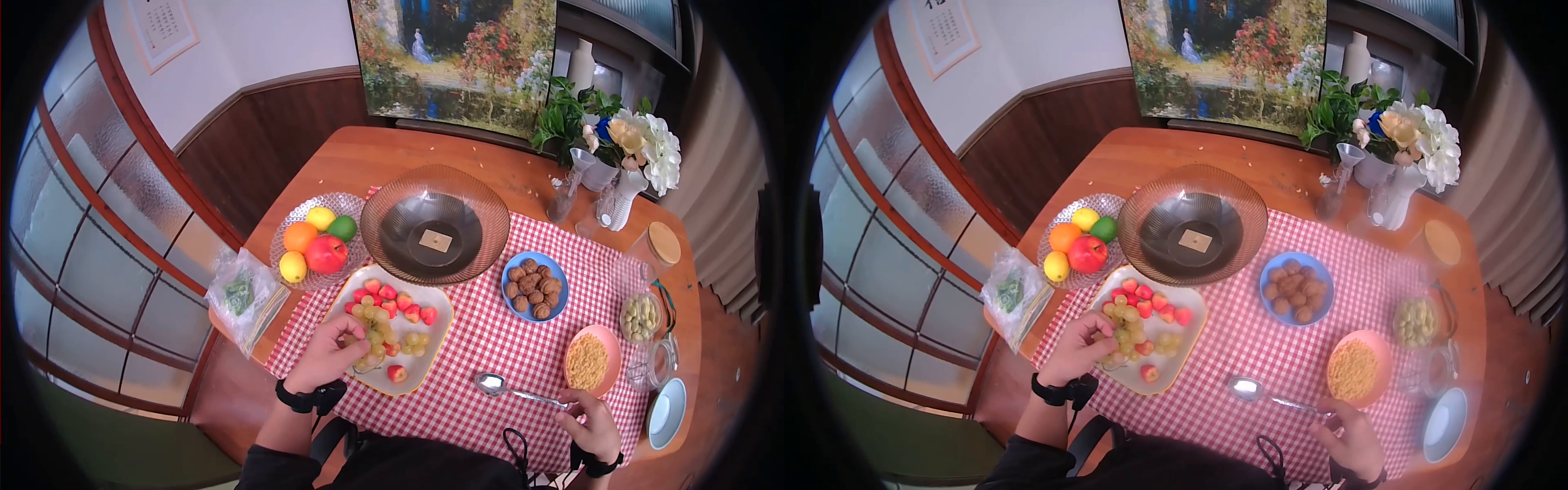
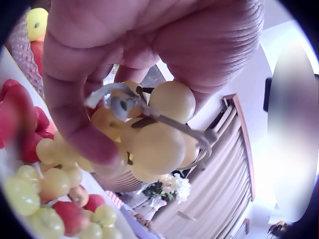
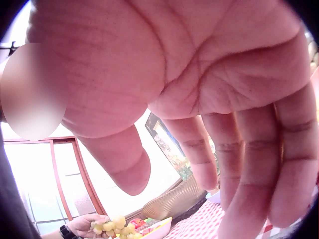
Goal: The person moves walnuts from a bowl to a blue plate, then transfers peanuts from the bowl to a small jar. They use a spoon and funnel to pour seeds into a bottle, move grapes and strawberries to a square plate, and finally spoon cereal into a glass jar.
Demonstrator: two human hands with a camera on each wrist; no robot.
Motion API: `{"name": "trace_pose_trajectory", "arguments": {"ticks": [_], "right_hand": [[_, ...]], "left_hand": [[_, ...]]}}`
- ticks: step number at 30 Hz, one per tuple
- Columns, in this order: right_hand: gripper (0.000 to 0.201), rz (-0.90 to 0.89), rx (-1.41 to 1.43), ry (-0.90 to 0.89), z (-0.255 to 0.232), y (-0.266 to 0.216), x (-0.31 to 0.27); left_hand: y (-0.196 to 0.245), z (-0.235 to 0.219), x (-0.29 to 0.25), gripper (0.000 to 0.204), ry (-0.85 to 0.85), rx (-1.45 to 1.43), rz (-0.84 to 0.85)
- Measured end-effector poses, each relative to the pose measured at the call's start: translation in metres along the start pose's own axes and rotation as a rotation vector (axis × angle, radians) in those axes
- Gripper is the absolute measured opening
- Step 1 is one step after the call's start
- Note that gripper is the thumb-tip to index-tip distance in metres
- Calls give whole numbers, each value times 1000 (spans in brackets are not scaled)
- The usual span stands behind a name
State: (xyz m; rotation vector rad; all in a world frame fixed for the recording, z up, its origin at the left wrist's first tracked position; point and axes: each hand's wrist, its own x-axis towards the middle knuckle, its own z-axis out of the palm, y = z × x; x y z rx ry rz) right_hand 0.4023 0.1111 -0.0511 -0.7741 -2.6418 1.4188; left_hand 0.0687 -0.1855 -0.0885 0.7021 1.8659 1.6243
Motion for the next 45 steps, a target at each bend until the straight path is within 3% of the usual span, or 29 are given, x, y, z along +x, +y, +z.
{"name": "trace_pose_trajectory", "arguments": {"ticks": [3, 5, 6, 11, 13, 17, 19, 21, 23, 25, 27, 28, 30, 33, 39, 43, 45], "right_hand": [[39, -27, -11, 4, -1, 1, 0], [37, -30, -6, 7, -1, 1, 0], [36, -31, 0, 14, 0, 1, 1], [36, -50, -1, 17, 1, 3, 2], [36, -51, -11, 18, 2, 4, 3], [36, -64, -10, 23, 0, 4, 2], [36, -60, -9, 20, -1, -1, 2], [36, -66, -4, 24, -1, -4, 3], [36, -65, -12, 19, -1, -3, 3], [36, -64, -21, 14, -1, -1, 3], [36, -71, -16, 49, 1, 2, 4], [36, -68, -14, 48, 2, 4, 4], [36, -93, -44, 33, 2, 6, 5], [36, -101, -22, 24, 1, 2, 6], [35, -93, -21, 23, 2, 7, 7], [36, -101, -43, 23, 3, 7, 7], [36, -102, -37, 14, 2, 6, 7]], "left_hand": [[-10, 11, -3, 18, 54, 245, 71], [0, 20, -5, 22, 28, 661, 260], [1, 26, -7, 25, 43, 681, 241], [6, 37, -9, 23, -7, 704, 214], [11, 40, -8, 23, 15, 723, 302], [24, 24, -3, 23, 14, 697, 247], [29, 3, 5, 21, 149, 688, 89], [33, -5, 4, 20, 231, 774, 133], [43, -4, 0, 18, 156, 861, 164], [39, 6, -8, 20, 77, 861, 114], [49, 28, -19, 23, -132, 1009, 9], [44, 32, -22, 23, -136, 1010, 7], [32, 36, -27, 25, -58, 1062, 134], [22, 30, -30, 25, 20, 1007, 190], [5, 24, -33, 21, 101, 893, 160], [35, 23, -26, 17, 139, 773, 207], [46, 20, -19, 11, 142, 866, 377]]}}
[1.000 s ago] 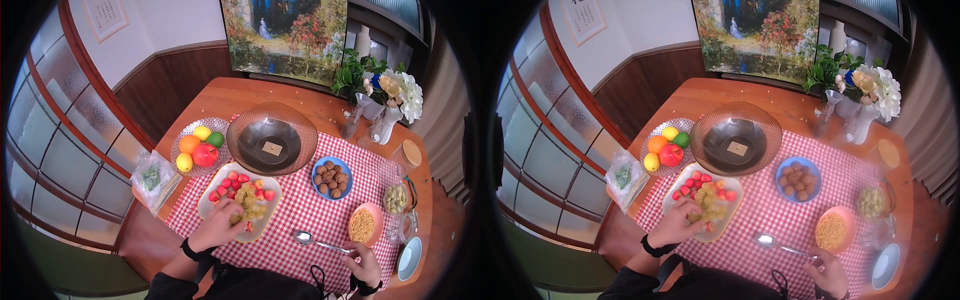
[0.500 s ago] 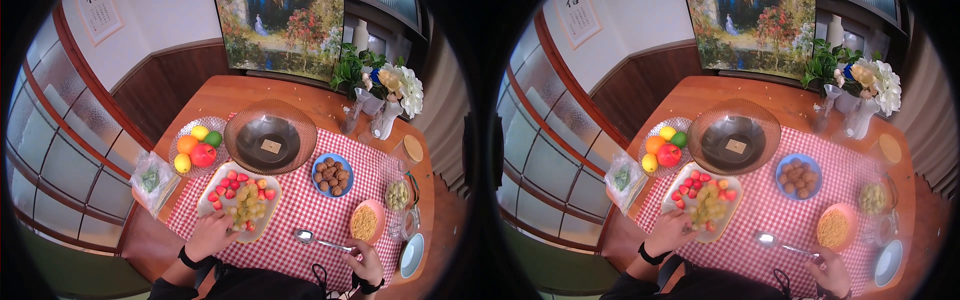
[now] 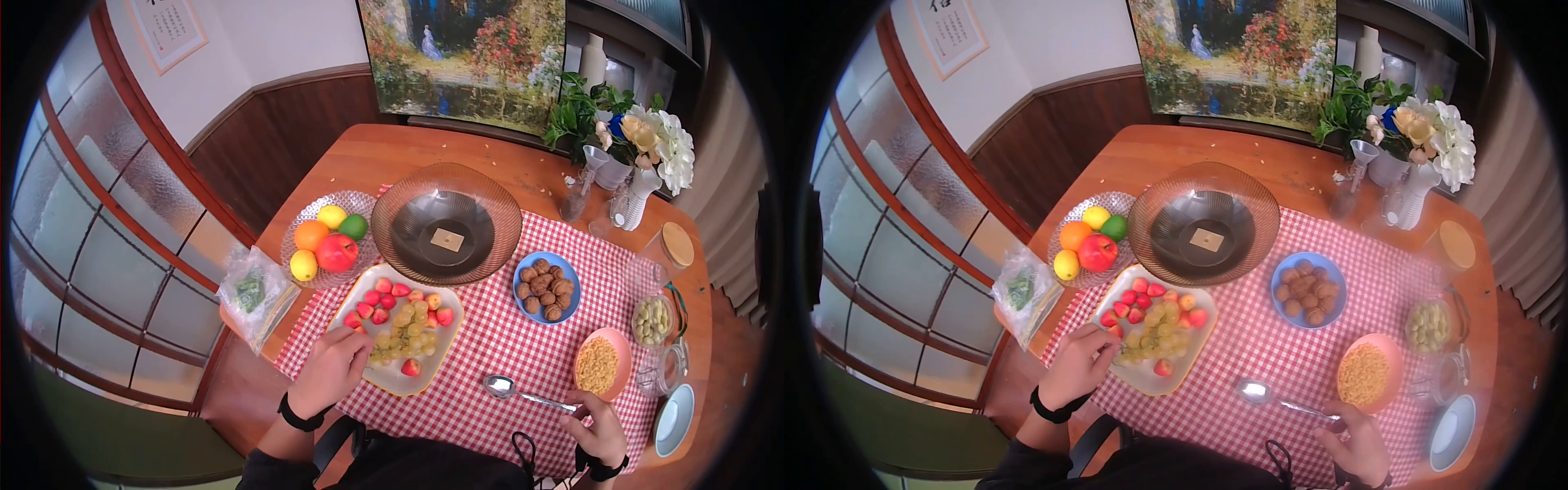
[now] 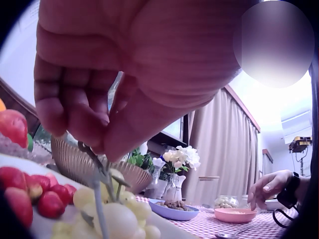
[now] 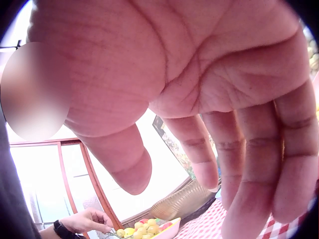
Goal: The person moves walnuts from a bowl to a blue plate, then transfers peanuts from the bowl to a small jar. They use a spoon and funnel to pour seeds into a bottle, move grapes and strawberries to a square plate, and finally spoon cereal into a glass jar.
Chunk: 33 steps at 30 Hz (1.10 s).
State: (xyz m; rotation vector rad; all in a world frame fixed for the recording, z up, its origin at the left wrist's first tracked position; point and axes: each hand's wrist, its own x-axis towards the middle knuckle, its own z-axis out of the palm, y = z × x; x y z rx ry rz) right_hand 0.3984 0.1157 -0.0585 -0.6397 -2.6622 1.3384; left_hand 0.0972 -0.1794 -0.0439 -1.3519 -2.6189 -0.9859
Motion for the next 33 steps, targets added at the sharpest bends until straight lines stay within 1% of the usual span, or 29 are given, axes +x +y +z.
{"name": "trace_pose_trajectory", "arguments": {"ticks": [1, 2, 4, 5, 7, 14, 19, 22, 25, 28, 31, 32, 33], "right_hand": [[36, -3, 1, 1, 0, 0, 0], [35, 6, 4, 3, 0, 1, -1], [35, 13, 8, 11, 0, 1, -2], [35, 19, 14, 15, -1, 0, -3], [35, 28, 23, 25, -1, 0, -6], [36, -12, 32, 16, -2, 1, -8], [37, -1, 29, 26, -2, -2, -11], [37, 5, 36, 26, -3, -5, -12], [37, 4, 31, 27, -4, -2, -13], [38, 8, 15, 20, -4, 1, -14], [39, 0, 19, 28, -4, 2, -15], [39, -5, 14, 26, -3, 3, -16], [39, -9, 9, 23, -3, 4, -17]], "left_hand": [[7, -4, 6, 4, 22, -2, -10], [9, -8, 11, 4, 23, 1, -8], [12, -14, 19, 6, -46, 49, 24], [13, -15, 21, 6, -46, 51, 30], [17, -17, 26, 8, -13, 109, 71], [33, -43, 55, 7, 25, 64, 148], [49, -60, 70, 9, 111, 63, 204], [58, -70, 75, 10, 114, 61, 198], [68, -84, 86, 8, 114, 64, 232], [71, -90, 107, 6, 127, 56, 276], [73, -96, 137, 6, 121, 17, 374], [77, -98, 146, 6, 106, 19, 320], [79, -99, 155, 6, 98, 1, 309]]}}
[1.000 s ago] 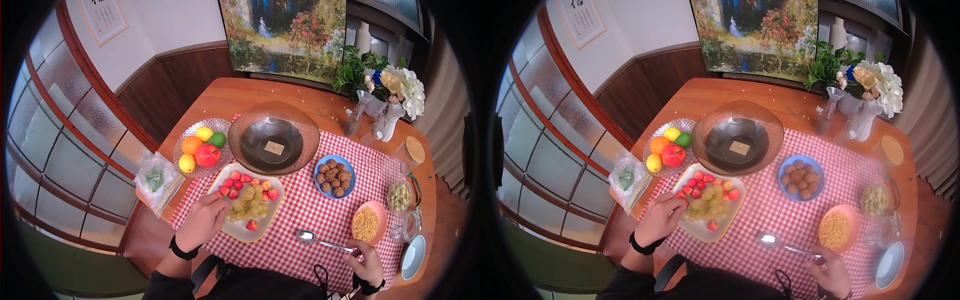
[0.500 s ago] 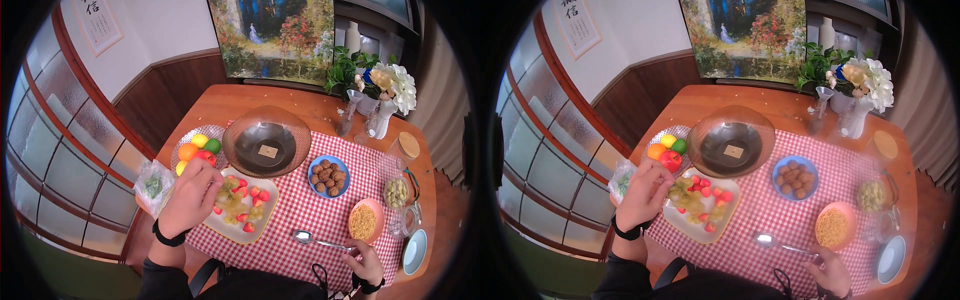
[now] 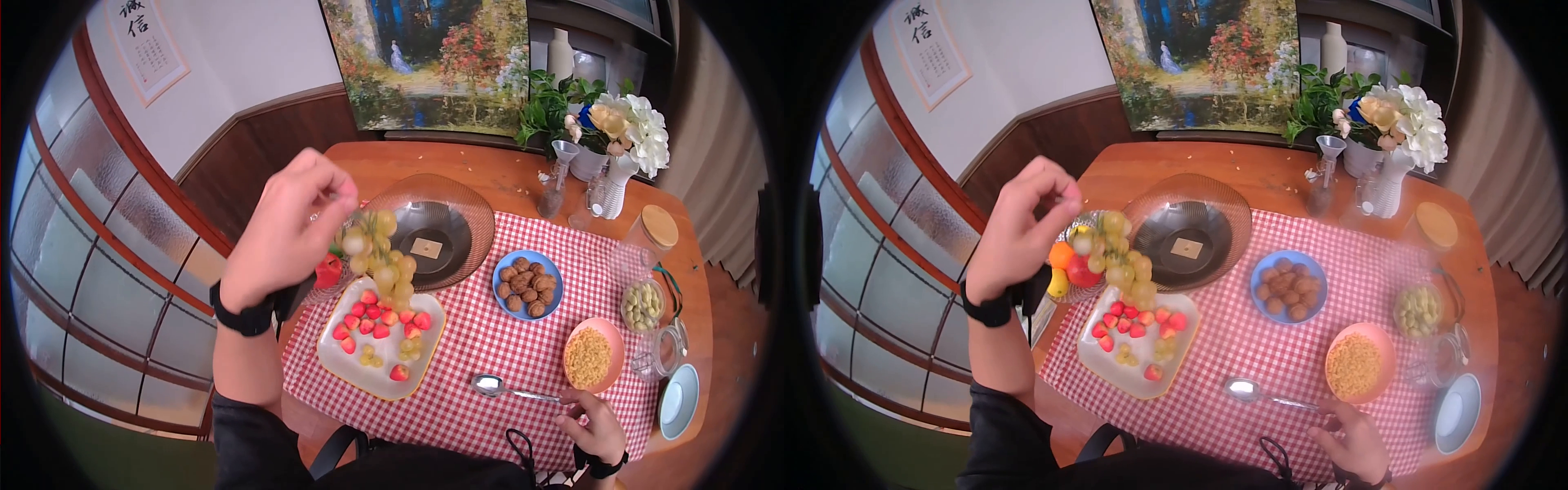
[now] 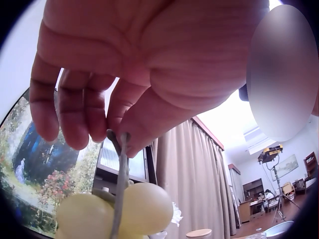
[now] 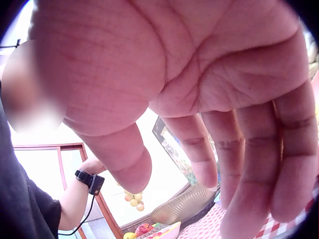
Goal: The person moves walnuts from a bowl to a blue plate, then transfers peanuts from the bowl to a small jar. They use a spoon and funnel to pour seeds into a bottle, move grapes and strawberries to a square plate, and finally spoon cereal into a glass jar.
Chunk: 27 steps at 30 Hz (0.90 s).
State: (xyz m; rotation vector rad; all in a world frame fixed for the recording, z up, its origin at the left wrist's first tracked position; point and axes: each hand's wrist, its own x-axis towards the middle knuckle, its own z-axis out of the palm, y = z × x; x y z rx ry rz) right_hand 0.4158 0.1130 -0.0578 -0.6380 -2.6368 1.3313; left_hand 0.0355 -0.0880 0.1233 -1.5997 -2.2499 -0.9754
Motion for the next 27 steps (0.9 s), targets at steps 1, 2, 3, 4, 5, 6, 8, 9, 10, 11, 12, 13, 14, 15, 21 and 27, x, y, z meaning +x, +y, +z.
{"name": "trace_pose_trajectory", "arguments": {"ticks": [1, 2, 3, 4, 5, 6, 8, 9, 10, 11, 12, 13, 14, 15, 21, 27], "right_hand": [[39, 3, -1, 5, 0, 0, -1], [39, 13, 12, 2, 0, 0, -2], [39, 22, 25, 1, -1, 0, -3], [39, 23, 22, 7, -1, -1, -4], [39, 27, 31, 6, -1, -2, -5], [39, 30, 39, 7, -2, -4, -5], [40, 33, 24, 8, -3, -5, -7], [40, 34, 13, 2, -4, -7, -8], [40, 31, 51, 27, -2, -13, -8], [40, 32, 48, 32, -2, -13, -10], [40, 23, 55, 38, -1, -11, -11], [40, 16, 64, 44, 0, -10, -12], [39, 24, 69, 48, -1, -13, -13], [39, 27, 70, 54, -2, -10, -15], [39, 37, 37, 44, -5, -5, -15], [37, 44, 25, 54, -7, -15, -7]], "left_hand": [[-1, 1, 10, 6, -4, -19, -11], [-6, 3, 20, 7, -13, -19, -35], [-10, 7, 30, 7, -12, -22, -29], [-15, 12, 40, 7, -13, 8, -15], [-20, 18, 49, 6, -13, 39, 0], [-27, 26, 58, 7, -11, 39, 4], [-41, 45, 75, 10, -19, 41, 8], [-48, 57, 82, 11, -7, 65, 10], [-58, 71, 86, 10, 4, 86, 15], [-67, 86, 89, 9, 15, 108, 19], [-72, 98, 89, 9, -28, 91, -16], [-75, 110, 85, 11, -73, 76, -52], [-75, 119, 80, 10, -129, 72, -63], [-73, 127, 70, 10, -193, 56, -87], [-78, 155, 27, 7, -521, 40, -81], [-86, 156, 15, 9, -644, 11, -127]]}}
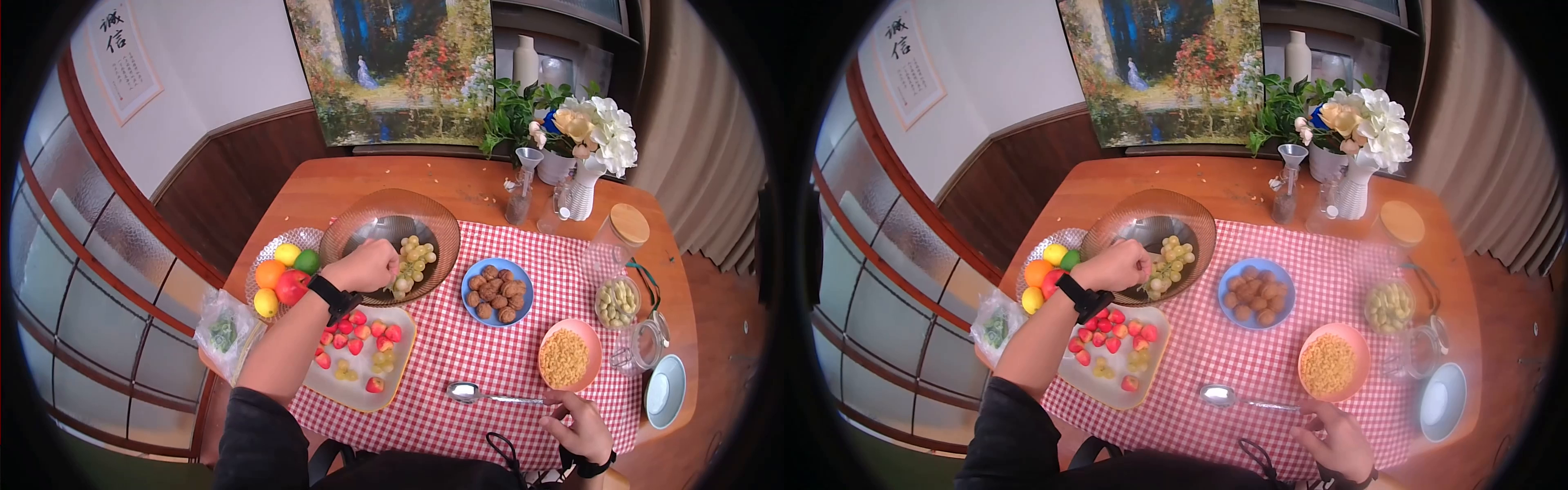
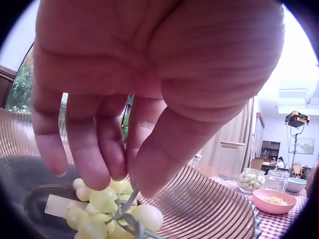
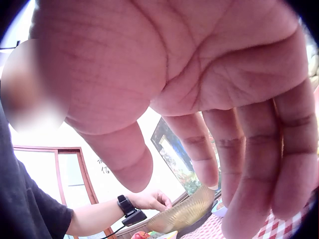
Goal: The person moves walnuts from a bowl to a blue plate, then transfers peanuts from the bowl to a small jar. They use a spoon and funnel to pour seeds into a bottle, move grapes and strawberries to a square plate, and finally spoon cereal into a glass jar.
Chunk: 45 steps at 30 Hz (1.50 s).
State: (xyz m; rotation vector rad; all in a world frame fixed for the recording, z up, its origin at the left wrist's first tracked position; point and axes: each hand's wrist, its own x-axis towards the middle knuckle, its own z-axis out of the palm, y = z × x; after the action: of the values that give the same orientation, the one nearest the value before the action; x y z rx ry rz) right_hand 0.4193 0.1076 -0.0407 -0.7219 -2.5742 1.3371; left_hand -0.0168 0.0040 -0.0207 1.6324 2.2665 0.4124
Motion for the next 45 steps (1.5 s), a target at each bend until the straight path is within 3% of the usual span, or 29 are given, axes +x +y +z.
{"name": "trace_pose_trajectory", "arguments": {"ticks": [5, 7, 12, 14, 16, 19, 25, 37, 45], "right_hand": [[38, 26, 27, 10, 1, 2, 0], [38, 55, 34, 12, 1, 5, -2], [38, 83, 49, 50, -1, 11, -1], [37, 63, 32, 44, 0, 11, 3], [38, 56, 34, 22, 1, 10, 8], [38, 38, 6, 3, 5, 12, 14], [39, 19, -3, -9, 9, 4, 18], [38, 41, -38, -1, 9, -3, 12], [38, -13, -59, 17, 15, -7, 15]], "left_hand": [[-2, 2, -14, 16, -19, 23, -40], [2, 4, -39, 22, 315, -11, 148], [11, 8, -110, 18, 496, -132, 53], [17, 20, -138, 15, 465, -179, -77], [12, 36, -161, 19, 259, -168, -173], [12, 56, -181, 22, 145, -117, -174], [-3, 76, -183, 19, 162, -105, -95], [-15, 90, -180, 5, 168, -60, -128], [7, 25, -164, 4, 313, -124, -16]]}}
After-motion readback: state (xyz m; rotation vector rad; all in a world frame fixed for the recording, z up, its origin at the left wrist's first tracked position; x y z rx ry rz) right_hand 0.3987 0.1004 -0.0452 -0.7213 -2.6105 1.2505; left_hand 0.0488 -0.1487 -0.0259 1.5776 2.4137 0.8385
